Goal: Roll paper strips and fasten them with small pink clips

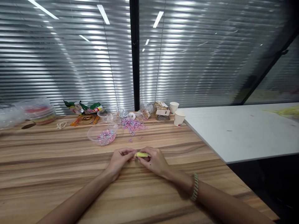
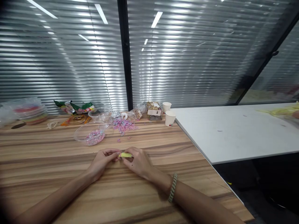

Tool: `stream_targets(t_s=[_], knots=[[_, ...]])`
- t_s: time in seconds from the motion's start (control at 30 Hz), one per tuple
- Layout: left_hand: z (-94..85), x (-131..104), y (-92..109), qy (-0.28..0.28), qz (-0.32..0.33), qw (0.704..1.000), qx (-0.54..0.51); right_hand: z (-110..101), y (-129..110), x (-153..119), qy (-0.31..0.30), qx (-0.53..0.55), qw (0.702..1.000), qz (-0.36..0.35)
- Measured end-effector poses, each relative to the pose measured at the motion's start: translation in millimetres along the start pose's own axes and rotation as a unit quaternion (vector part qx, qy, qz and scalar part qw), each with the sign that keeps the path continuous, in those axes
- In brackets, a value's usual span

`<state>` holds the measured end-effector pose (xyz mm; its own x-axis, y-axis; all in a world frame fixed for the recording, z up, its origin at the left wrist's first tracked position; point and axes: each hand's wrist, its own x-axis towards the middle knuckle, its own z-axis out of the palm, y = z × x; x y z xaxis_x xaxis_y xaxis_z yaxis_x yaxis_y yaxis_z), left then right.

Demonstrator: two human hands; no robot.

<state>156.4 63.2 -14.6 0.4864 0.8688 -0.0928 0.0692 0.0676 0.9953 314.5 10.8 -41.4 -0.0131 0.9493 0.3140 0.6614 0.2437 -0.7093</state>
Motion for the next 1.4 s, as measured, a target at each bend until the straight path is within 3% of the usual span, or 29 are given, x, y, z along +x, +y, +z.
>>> stream_targets(t_s=[0.3,0.6,1.07,1.4], knots=[[-3.2,4.9,-4.7,0.021,0.013,0.998,-0.05,-8.6,-10.3,2.0,-0.018,0.044,0.999,-0.005],[-6.4,5.3,-9.5,0.013,0.07,0.996,0.05,-15.2,-15.4,9.7,-0.075,0.133,0.979,0.135],[-3.0,-1.8,0.6,-0.019,0.02,1.0,0.006,-11.7,-10.1,9.0,-0.095,0.143,0.977,0.127],[-6.3,2.0,-3.9,-0.048,0.029,0.998,0.013,-12.2,-9.7,8.5,-0.105,0.153,0.973,0.134]])
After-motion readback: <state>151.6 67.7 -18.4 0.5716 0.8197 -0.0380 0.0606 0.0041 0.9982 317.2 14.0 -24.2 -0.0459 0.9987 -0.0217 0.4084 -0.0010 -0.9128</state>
